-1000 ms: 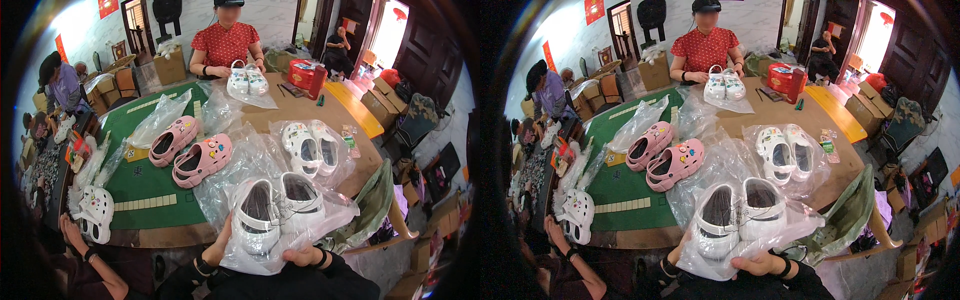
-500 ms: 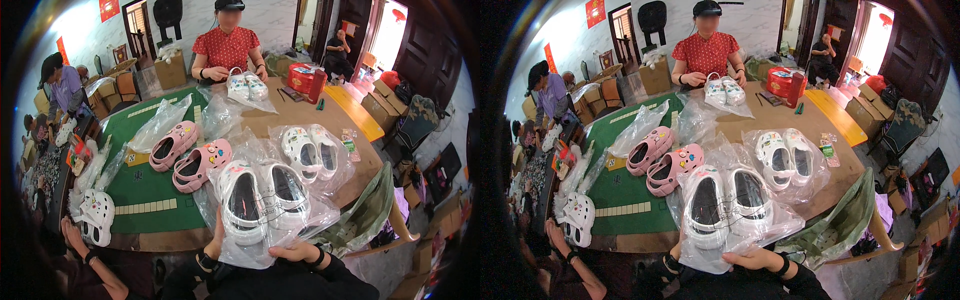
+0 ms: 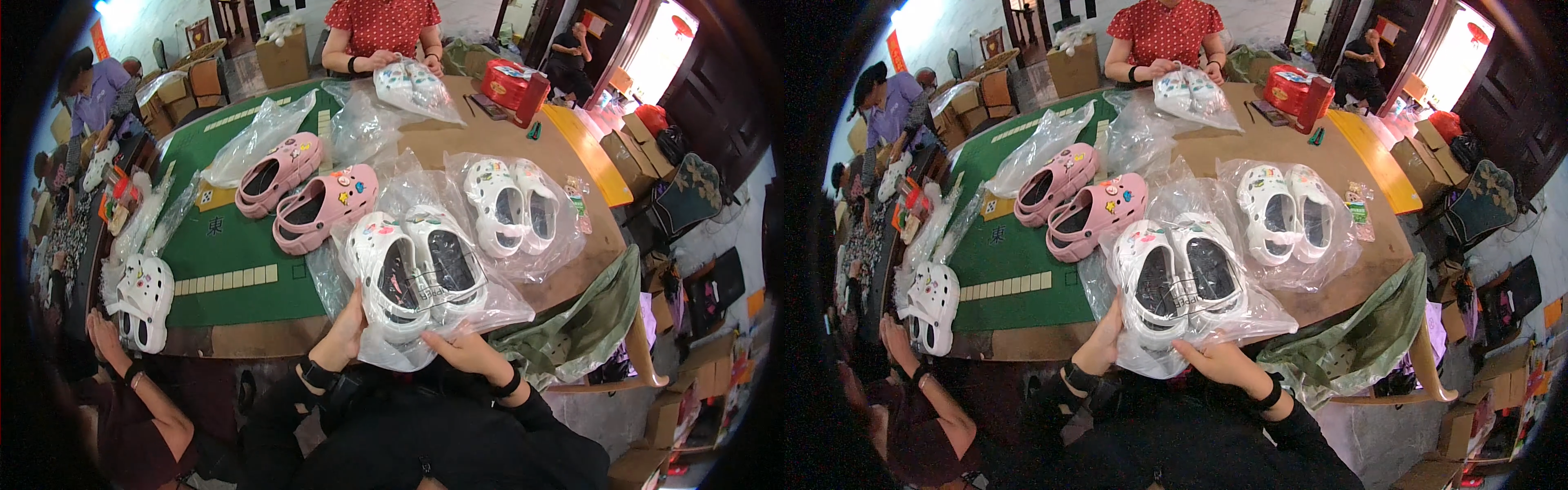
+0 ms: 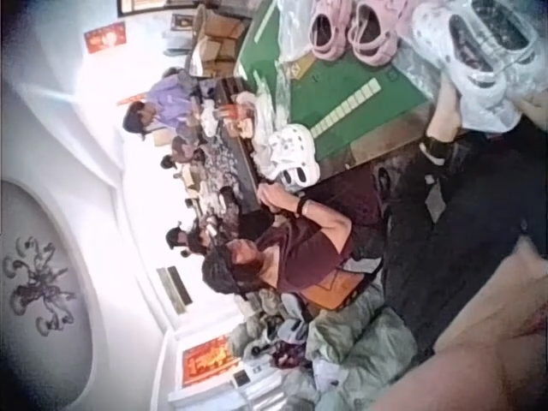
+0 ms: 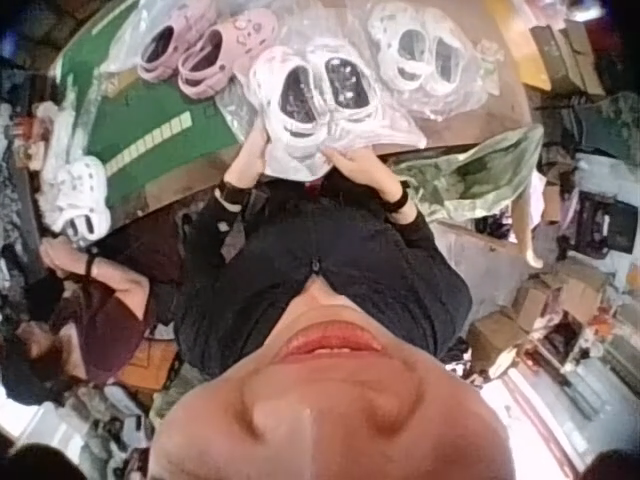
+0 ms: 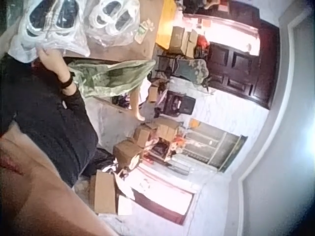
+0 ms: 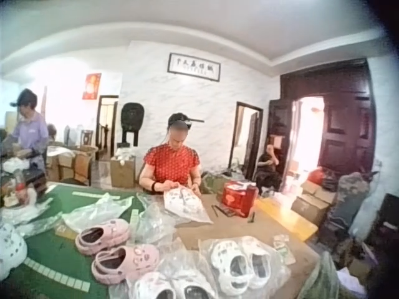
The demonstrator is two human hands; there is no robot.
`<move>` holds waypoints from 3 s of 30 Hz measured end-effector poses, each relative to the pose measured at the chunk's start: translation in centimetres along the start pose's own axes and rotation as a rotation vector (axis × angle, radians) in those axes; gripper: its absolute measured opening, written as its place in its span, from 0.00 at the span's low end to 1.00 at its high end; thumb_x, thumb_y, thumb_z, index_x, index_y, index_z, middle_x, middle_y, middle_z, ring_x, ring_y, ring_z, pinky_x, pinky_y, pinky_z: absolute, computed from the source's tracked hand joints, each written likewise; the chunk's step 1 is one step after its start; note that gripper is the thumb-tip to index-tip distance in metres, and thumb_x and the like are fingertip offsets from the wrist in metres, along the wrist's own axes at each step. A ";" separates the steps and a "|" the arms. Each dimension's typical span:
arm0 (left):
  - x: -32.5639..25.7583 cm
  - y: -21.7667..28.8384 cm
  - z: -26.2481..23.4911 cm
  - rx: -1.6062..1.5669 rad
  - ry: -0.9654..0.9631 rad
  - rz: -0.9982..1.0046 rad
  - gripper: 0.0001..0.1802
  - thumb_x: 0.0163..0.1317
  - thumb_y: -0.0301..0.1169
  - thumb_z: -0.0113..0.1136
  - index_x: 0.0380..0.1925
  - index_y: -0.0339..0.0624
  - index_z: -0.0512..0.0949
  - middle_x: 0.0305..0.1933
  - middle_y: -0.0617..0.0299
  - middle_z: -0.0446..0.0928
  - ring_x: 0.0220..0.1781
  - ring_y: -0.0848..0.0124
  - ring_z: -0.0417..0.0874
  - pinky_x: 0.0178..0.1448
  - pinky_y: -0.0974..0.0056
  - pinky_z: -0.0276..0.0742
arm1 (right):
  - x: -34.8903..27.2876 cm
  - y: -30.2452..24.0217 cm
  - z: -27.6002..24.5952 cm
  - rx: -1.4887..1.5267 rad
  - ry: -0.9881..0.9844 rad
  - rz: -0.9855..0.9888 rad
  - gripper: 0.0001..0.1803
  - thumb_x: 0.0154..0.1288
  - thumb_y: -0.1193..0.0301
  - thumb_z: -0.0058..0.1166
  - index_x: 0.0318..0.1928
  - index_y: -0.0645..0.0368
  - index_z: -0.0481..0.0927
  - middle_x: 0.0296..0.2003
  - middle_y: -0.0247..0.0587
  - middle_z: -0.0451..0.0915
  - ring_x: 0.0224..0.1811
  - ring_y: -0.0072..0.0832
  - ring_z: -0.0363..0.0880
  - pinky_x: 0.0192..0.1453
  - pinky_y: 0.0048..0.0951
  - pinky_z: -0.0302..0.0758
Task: Packing decorated clogs into plastic bags at a shared workspace.
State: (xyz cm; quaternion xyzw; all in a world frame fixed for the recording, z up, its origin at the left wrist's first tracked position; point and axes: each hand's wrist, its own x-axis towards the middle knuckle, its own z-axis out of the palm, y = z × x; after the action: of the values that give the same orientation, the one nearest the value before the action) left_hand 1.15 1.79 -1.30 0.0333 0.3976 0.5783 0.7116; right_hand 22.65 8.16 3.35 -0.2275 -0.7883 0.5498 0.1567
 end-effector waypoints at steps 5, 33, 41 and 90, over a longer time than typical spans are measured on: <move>-3.0 -2.5 -0.2 0.007 -0.121 -0.040 0.35 0.68 0.58 0.34 0.65 0.46 0.60 0.66 0.59 0.65 0.65 0.61 0.67 0.65 0.53 0.66 | -0.1 2.5 1.9 0.155 0.183 0.079 0.17 0.66 0.66 0.52 0.48 0.67 0.75 0.43 0.49 0.79 0.47 0.35 0.76 0.55 0.32 0.68; -9.6 -3.0 -2.2 0.575 -0.044 0.054 0.43 0.59 0.19 0.58 0.70 0.53 0.48 0.61 0.51 0.67 0.41 0.72 0.78 0.37 0.69 0.81 | -10.6 5.6 -12.0 -0.032 -0.275 0.765 0.24 0.68 0.56 0.48 0.54 0.62 0.73 0.41 0.37 0.80 0.37 0.22 0.79 0.40 0.23 0.73; -10.9 -2.9 -0.6 0.915 -0.027 0.116 0.34 0.61 0.24 0.57 0.67 0.51 0.59 0.50 0.58 0.76 0.30 0.79 0.76 0.34 0.74 0.75 | -9.8 7.5 -9.5 0.220 -0.022 0.682 0.16 0.69 0.57 0.48 0.39 0.58 0.75 0.24 0.31 0.77 0.25 0.16 0.71 0.31 0.17 0.68; -4.6 -5.9 8.1 1.494 -0.931 0.831 0.07 0.57 0.31 0.59 0.33 0.39 0.79 0.33 0.53 0.76 0.46 0.56 0.74 0.56 0.56 0.64 | -5.7 5.6 -0.3 1.376 0.329 0.449 0.32 0.71 0.49 0.39 0.64 0.59 0.61 0.59 0.44 0.69 0.59 0.33 0.71 0.63 0.37 0.69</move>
State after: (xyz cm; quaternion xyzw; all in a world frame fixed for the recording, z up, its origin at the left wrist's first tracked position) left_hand 10.68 -0.68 3.65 0.8394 0.2974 0.3109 0.3322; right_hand 28.66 7.04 -1.76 -0.3130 -0.1663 0.8971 0.2638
